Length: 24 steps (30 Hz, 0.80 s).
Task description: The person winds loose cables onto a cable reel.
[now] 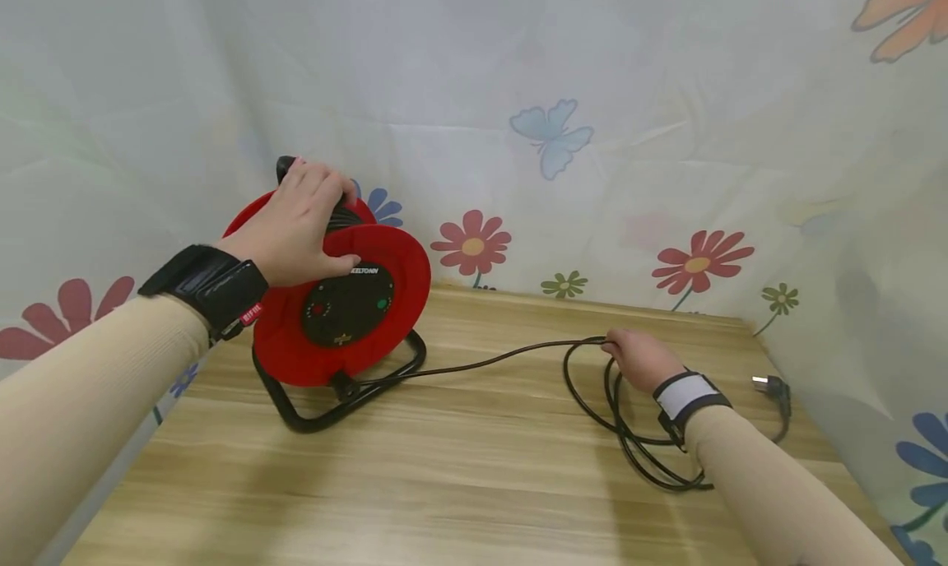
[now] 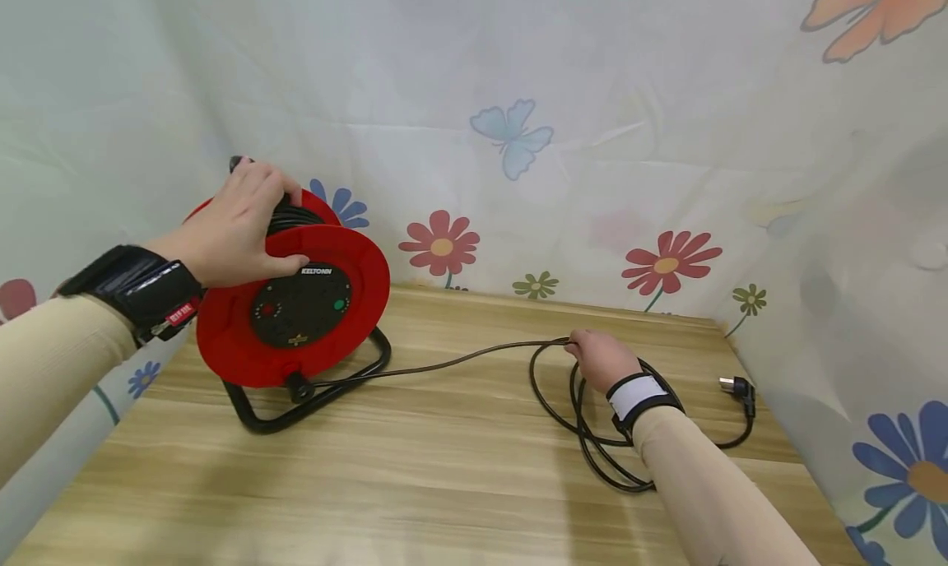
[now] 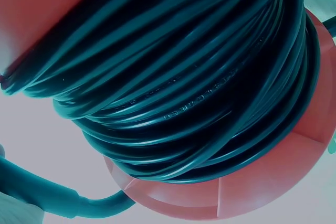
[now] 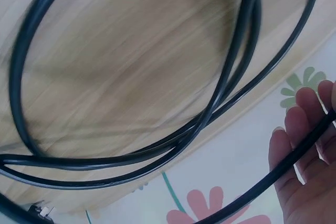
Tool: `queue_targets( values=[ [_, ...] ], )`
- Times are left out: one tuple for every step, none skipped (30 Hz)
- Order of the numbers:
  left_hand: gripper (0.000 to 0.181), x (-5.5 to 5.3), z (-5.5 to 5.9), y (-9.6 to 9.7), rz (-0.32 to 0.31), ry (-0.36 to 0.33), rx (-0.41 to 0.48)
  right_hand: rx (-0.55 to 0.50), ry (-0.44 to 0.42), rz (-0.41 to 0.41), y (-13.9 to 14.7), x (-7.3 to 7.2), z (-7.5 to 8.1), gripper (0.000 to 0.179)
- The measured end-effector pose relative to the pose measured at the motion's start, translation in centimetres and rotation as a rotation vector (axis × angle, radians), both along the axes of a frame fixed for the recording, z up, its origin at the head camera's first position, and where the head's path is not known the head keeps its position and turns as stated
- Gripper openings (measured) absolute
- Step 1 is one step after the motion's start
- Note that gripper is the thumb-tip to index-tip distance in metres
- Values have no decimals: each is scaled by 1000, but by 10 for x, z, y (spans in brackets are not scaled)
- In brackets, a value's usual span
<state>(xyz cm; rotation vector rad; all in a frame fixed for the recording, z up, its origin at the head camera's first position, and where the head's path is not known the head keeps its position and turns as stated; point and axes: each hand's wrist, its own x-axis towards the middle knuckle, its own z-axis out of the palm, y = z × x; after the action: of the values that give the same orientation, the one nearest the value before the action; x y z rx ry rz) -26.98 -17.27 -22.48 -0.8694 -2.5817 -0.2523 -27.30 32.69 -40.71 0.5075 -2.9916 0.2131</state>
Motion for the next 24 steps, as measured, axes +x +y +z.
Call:
queue_targets(
  values=[
    [66, 0, 0, 1, -3, 2, 1, 0, 5, -10, -1, 0, 0, 14],
    [66, 0, -1, 1, -6, 5, 0, 0, 11, -16, -3, 0, 0, 15],
    [66, 0, -1, 2, -7, 9, 1, 0, 16, -19, -4, 0, 0, 15],
    [65, 0, -1, 2, -9, 11, 2, 1, 20, -20, -6, 0, 0, 15],
    [65, 0, -2, 3, -10, 12, 3, 5, 27, -19, -8, 0, -1, 15],
    [65, 0, -2, 4, -11, 14, 6, 7, 32, -18, -9, 0, -1, 15],
    [65, 0, -2, 4, -13, 16, 7, 8, 33, -18, -11, 0, -1, 16],
    [65, 0, -2, 5, -13, 18, 7, 8, 29, -17, -12, 0, -1, 16],
    [64, 0, -2, 5, -15, 19, 10, 1, 22, -20, -13, 0, 0, 17],
    [64, 0, -2, 6, -16, 19, 9, 0, 20, -25, -14, 0, 0, 17],
    [65, 0, -3, 6, -18, 18, 9, -2, 18, -31, -14, 0, 1, 17],
    [65, 1, -3, 6, -21, 17, 10, -9, 12, -40, -13, 0, 1, 18],
    [65, 1, -3, 6, -23, 13, 11, -17, 3, -46, -12, 0, 2, 18],
    [65, 1, -3, 6, -26, 8, 13, -22, -1, -51, -10, 0, 3, 18],
    [66, 2, -3, 6, -30, 1, 16, -29, -7, -57, -7, 0, 3, 17],
    [67, 2, -4, 6, -33, -5, 17, -31, -10, -60, -4, 1, 3, 18],
    [67, 2, -4, 7, -38, -10, 19, -36, -13, -66, -1, 1, 3, 18],
    [68, 2, -5, 7, -43, -14, 20, -37, -15, -70, 3, 1, 3, 18],
    [68, 2, -6, 7, -48, -16, 18, -37, -15, -73, 7, 1, 2, 18],
    [69, 2, -6, 8, -54, -17, 14, -36, -16, -78, 10, 1, 1, 18],
    [69, 1, -7, 9, -58, -18, 11, -35, -16, -81, 13, 1, 0, 18],
    [69, 1, -7, 9, -62, -16, 6, -33, -16, -82, 16, 1, -1, 18],
    [69, 0, -8, 10, -68, -15, 3, -32, -18, -85, 18, 1, -2, 18],
    [69, 0, -9, 11, -73, -15, 0, -32, -20, -84, 20, 1, -2, 17]
  ],
)
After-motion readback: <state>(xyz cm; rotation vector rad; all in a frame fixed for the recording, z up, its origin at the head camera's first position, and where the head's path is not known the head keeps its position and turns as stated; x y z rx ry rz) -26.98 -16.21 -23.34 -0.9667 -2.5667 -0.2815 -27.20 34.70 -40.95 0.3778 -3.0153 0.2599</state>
